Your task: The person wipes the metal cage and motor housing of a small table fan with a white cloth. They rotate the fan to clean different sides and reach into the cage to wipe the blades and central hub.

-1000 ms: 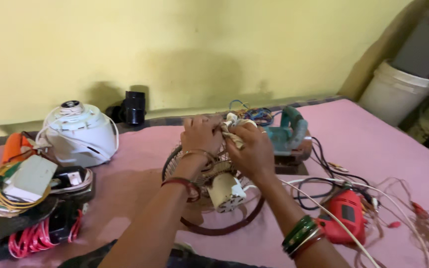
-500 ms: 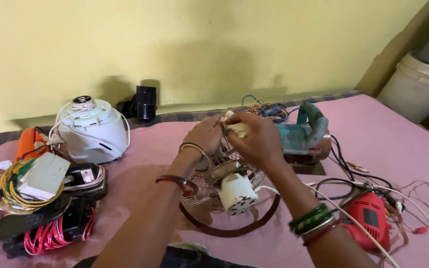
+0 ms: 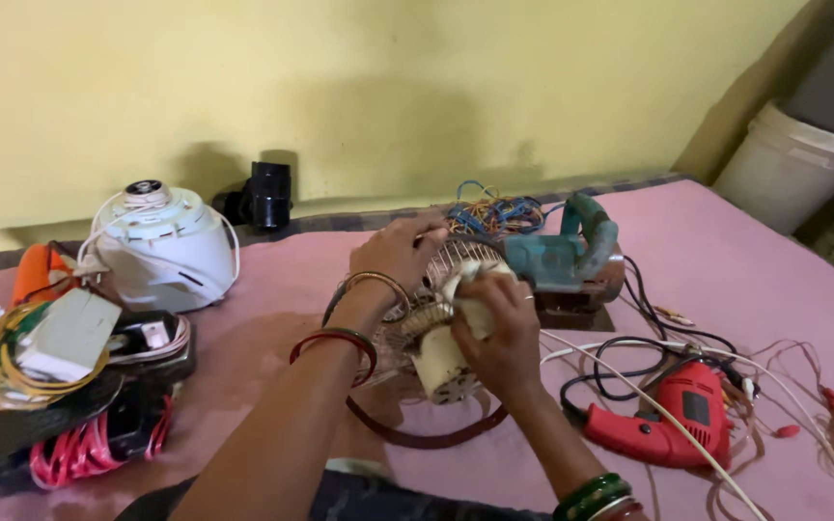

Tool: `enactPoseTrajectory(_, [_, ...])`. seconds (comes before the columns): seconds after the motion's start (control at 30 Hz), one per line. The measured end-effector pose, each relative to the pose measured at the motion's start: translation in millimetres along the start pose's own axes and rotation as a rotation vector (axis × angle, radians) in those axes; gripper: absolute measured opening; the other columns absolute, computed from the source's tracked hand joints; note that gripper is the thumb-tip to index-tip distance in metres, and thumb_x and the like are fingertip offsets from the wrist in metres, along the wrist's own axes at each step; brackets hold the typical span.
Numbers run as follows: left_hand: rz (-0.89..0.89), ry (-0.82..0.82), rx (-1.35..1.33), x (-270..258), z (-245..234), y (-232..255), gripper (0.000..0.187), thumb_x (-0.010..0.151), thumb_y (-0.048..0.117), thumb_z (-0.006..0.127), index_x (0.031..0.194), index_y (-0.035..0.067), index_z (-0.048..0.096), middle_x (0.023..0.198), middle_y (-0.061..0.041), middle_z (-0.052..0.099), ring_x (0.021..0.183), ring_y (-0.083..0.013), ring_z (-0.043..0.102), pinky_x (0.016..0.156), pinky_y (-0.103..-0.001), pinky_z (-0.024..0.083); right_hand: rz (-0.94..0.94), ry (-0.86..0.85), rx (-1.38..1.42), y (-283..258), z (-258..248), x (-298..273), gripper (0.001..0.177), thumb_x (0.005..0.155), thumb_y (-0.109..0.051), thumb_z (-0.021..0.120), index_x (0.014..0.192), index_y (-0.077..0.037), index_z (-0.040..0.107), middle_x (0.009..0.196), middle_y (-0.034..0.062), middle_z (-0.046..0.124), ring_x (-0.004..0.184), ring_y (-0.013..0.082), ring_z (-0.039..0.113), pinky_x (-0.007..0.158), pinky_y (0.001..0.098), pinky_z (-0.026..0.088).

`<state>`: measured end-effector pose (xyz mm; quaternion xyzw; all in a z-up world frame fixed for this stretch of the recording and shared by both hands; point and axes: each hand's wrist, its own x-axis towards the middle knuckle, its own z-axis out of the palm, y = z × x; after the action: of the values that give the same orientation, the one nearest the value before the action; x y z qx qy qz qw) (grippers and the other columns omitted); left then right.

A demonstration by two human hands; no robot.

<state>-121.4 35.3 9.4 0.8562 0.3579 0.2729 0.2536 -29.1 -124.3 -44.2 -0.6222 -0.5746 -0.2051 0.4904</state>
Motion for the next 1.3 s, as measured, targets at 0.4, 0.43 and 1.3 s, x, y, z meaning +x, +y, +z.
enactPoseTrajectory(0.4, [0.097,0.322,0.149,-13,37,-1,0.036,0.092,0.018,0.059,0.119,0.037,0.071,0.124,0.007,0.069,0.123,-0.0214,0.055,0.104,-0.054,0.034,-0.027,0.045,0.001,7,8,11,0.021,0.078,-0.009,0.077,0.097,-0.005,0.069,0.105,0.0129,0.067,0.099,0.0359,0.062,0.085,0.0431,0.05])
enactPoseTrajectory(0.43, [0.117,0.314,0.143,-14,34,-2,0.036,0.093,0.019,0.057,0.12,0.037,0.07,0.126,0.008,0.069,0.124,-0.0208,0.055,0.105,-0.054,0.034,-0.053,0.002,0.014,6,4,6,0.022,0.074,-0.008,0.077,0.095,-0.006,0.071,0.105,0.0116,0.067,0.097,0.0351,0.062,0.083,0.0428,0.051])
enactPoseTrajectory(1.3, [0.176,0.203,0.19,-24,-9,-29,0.07,0.077,0.072,0.067,0.136,0.034,0.062,0.136,0.003,0.063,0.124,-0.0264,0.051,0.105,-0.056,0.035,0.05,-0.035,0.203,18,27,-6,0.024,0.077,-0.009,0.078,0.1,-0.002,0.074,0.1,0.0118,0.074,0.092,0.0242,0.074,0.083,0.0336,0.057])
